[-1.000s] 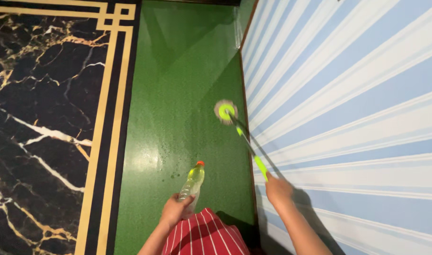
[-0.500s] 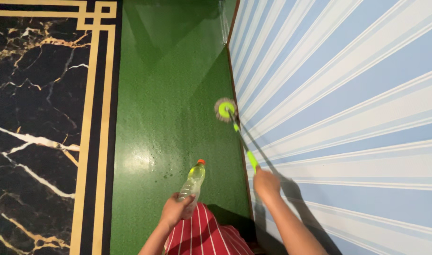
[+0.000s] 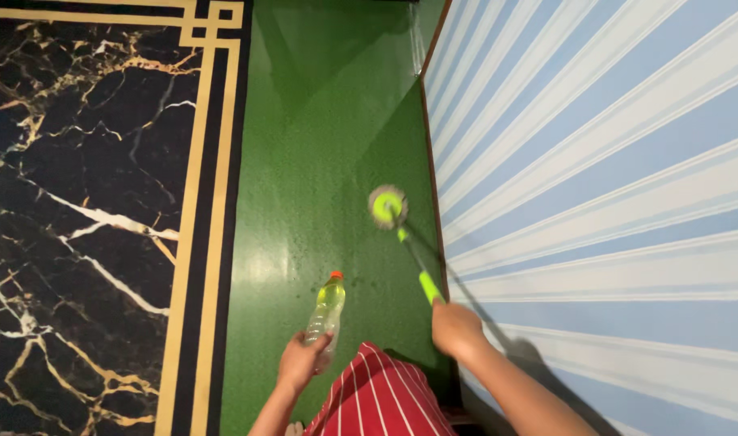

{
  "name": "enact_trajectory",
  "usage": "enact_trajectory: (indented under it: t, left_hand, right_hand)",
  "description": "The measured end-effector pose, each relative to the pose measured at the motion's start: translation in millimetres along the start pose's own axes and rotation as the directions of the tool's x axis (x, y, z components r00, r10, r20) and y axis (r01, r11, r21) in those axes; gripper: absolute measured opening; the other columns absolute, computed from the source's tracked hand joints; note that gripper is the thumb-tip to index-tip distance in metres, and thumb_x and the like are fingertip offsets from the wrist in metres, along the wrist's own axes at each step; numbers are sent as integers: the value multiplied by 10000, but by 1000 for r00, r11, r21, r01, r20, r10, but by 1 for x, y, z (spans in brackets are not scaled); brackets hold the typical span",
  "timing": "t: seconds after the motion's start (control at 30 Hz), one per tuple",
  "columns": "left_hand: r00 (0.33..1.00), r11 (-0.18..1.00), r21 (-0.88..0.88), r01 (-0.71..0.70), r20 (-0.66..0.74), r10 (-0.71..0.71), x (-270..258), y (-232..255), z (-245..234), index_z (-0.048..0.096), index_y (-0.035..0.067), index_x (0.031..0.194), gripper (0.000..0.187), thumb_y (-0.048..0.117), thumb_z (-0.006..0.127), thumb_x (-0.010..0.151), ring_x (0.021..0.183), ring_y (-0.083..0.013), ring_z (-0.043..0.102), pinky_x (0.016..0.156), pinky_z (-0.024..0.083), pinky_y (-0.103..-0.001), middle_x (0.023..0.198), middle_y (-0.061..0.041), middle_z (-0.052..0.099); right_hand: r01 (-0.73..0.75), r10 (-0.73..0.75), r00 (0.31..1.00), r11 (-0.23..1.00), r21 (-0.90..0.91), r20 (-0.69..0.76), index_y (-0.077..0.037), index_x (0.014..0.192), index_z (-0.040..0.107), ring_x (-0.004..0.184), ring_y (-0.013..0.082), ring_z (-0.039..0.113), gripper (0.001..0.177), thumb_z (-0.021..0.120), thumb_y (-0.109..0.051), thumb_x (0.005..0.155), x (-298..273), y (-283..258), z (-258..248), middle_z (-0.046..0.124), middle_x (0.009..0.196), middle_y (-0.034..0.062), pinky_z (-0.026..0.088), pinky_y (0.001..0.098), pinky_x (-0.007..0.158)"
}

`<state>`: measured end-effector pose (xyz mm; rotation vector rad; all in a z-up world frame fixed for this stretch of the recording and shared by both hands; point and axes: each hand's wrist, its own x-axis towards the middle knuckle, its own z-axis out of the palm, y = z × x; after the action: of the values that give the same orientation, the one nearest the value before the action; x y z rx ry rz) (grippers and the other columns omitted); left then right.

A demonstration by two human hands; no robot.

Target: The person mops a green floor while holding a bottle of liquid, moving the mop head around the surface and near a doorway.

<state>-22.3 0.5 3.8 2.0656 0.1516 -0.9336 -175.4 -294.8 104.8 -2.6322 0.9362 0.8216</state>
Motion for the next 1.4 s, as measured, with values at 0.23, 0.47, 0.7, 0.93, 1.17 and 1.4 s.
enact_trajectory:
  t: [0.23,0.47,0.7,0.93,1.17,1.4]
  left_hand:
    - [1000,991,131,-20,-4,21,-6,-18,-46,560,1,1402,916,554,785,708,948,-319,795,859,606,-397,1131,-248,753]
    - [997,972,225,-70,-1,72,-29,-43,-75,574,11,1399,898,569,778,724,1016,-327,763,912,581,-393,1147,-259,748]
    - [997,995,87,-50,62,45,-36,-119,-102,543,-26,1400,895,549,774,754,898,-293,794,816,615,-378,1114,-241,745]
    - [997,992,-118,50,66,-43,-43,-198,-150,624,-44,1268,661,422,743,815,671,-268,785,599,616,-375,884,-230,792]
    - [997,999,-41,4,-75,-7,-45,-239,-165,650,-72,1230,726,507,768,808,755,-320,775,712,602,-425,933,-247,767]
    - [972,1000,16,8,-236,-4,-93,-224,-181,587,32,1387,853,623,717,786,973,-354,766,912,568,-418,1105,-274,761]
  right_hand:
    - [22,-23,999,999,-34,-22,-70,1252,634,960,378,749,333,505,-103,947,-51,-72,3,754,1005,208,595,504,824]
    - [-53,64,986,995,79,-151,-139,1377,569,1023,386,723,457,558,-102,921,98,-70,81,732,1077,212,589,510,862]
    - [-49,69,989,988,147,-131,-180,1530,422,1009,411,721,685,599,-83,875,37,-100,173,729,1061,246,571,527,882]
    - [-40,34,997,996,80,73,-298,1505,482,1028,373,724,690,587,-87,857,-195,-156,110,730,1103,195,571,498,918]
    - [41,-40,994,999,12,-98,-287,1388,627,1003,348,745,528,660,-194,868,-194,-208,137,760,1061,170,593,476,889]
    - [76,-59,982,993,88,-178,-315,1495,502,1027,384,723,609,611,-190,909,-33,-204,220,741,1098,201,576,512,890]
